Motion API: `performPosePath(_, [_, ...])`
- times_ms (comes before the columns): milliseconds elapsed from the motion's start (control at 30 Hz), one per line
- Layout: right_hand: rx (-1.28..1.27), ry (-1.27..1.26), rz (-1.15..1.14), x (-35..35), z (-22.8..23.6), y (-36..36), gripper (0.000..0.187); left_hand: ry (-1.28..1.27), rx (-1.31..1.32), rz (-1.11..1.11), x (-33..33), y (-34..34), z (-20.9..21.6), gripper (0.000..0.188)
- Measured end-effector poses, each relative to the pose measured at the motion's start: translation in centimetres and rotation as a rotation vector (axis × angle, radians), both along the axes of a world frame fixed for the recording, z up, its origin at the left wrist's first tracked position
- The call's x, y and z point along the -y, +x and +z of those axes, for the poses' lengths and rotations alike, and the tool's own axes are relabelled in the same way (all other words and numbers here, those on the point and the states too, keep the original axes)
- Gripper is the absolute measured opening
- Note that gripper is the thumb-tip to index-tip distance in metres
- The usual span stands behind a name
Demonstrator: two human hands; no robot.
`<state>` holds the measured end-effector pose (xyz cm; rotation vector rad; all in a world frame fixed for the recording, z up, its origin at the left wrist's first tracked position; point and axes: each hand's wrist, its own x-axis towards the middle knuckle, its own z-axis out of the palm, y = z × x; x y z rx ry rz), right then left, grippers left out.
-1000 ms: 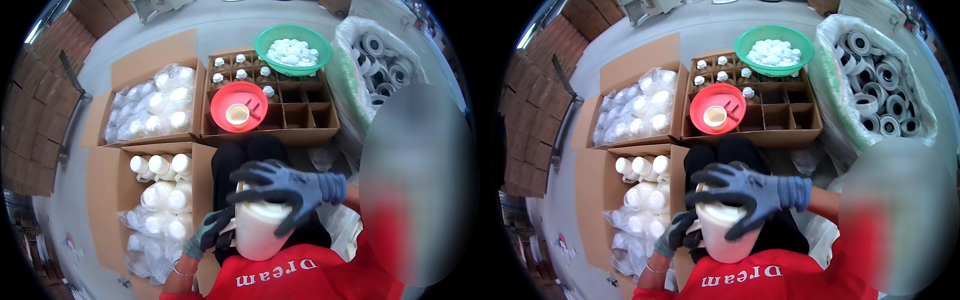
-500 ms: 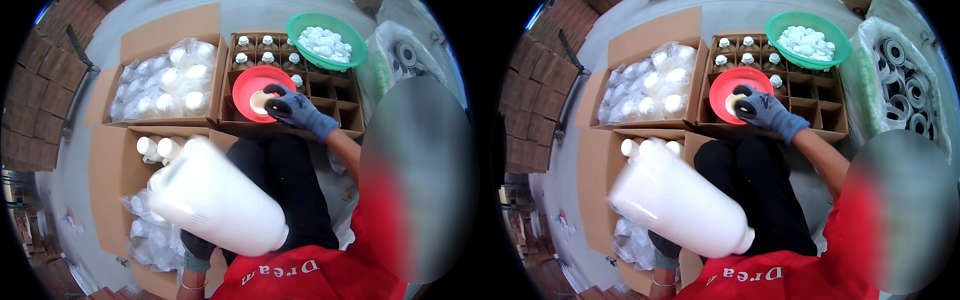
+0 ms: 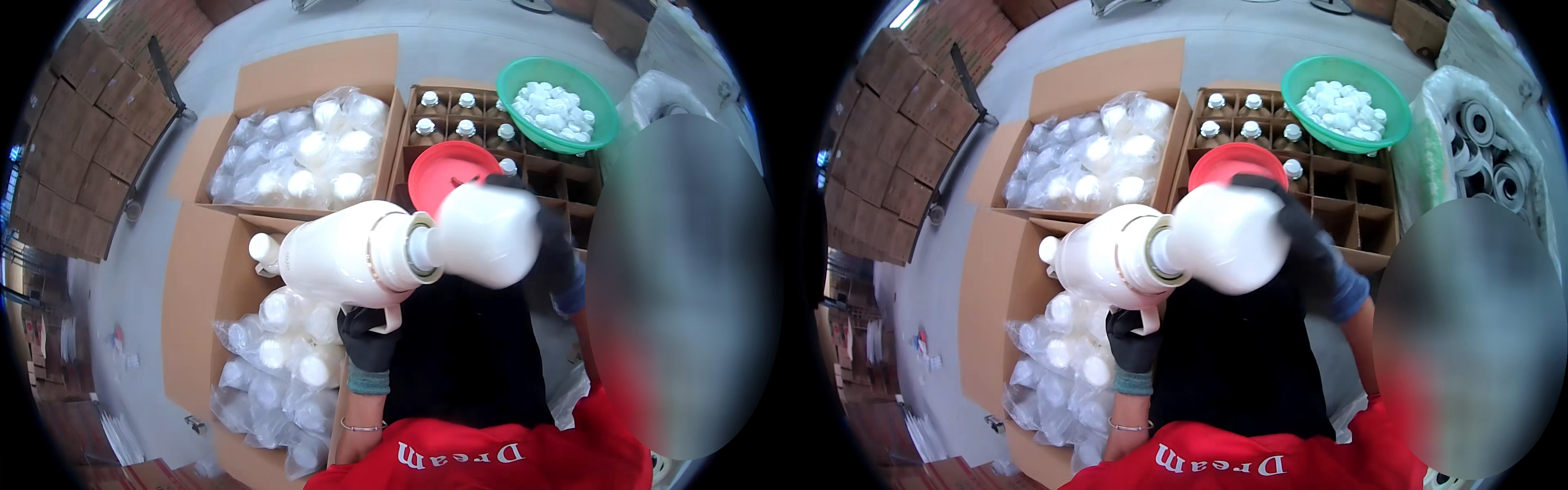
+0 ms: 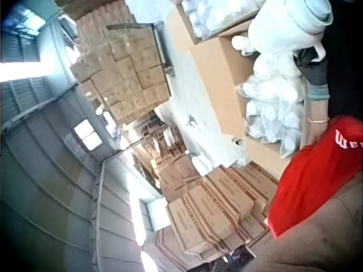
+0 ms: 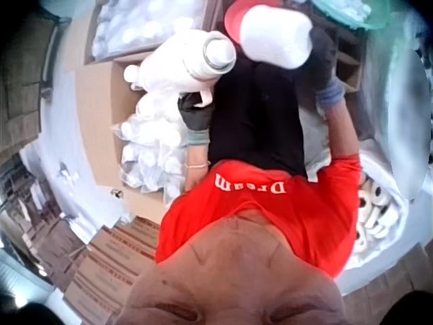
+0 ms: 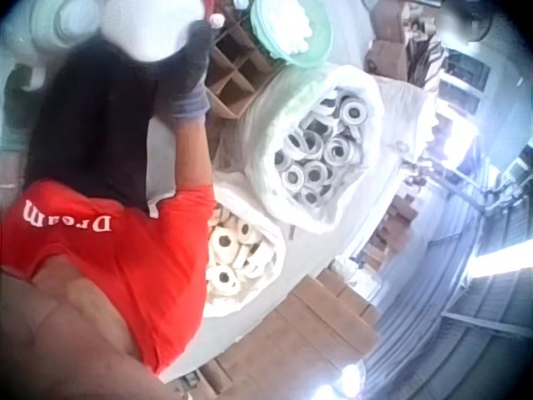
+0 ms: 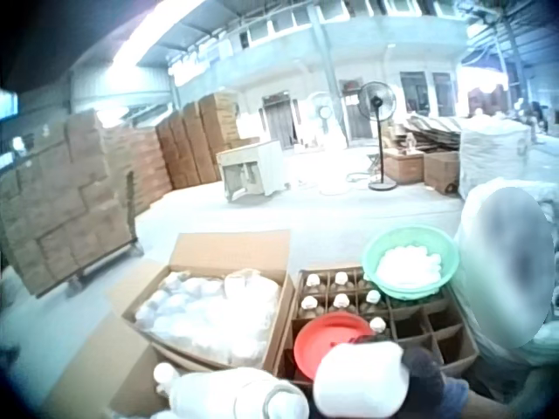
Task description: The person assembles white plastic thermos flasks by inserting silver liners, adding red inner components and white caps, and then placing the finished items into cardboard boxes or plastic bags.
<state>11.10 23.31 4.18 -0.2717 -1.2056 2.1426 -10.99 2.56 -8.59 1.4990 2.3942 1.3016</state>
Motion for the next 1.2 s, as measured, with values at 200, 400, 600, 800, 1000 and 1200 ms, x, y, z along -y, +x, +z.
performPosePath(200, [0.391,1.176,-0.478,4.2,3.4,1.4,0.058,0.33,1.11,-0.126,-1.9,4.2,3.3,0.021])
performPosePath(400, [0.329,0.625,-0.462,5.6,1.5,3.8,0.071,0.02,0.05,-0.186,-0.5,4.3,6.7,0.04])
performPosePath(600, [0.064,-0.318,0.153,-1.6,-1.6,2.5,0.034,0.074,0.967,-0.522,-0.9,2.8,14.1,0.05])
performPosePath(800, [0.814,0.886,0.141,-0.5,5.3,3.3,0.053,-0.169,0.85,-0.562,1.6,8.2,12.8,0.065])
performPosePath(1000, [0.937,0.293,0.271,-2.3,-1.5,11.8,0.042,-0.486,0.714,-0.368,7.6,2.8,11.2,0.05])
performPosePath(1200, [1.809,0.873,0.602,2.2,-28.1,22.6,0.065,0.009,0.48,-0.469,-4.1,1.0,10.1,0.035])
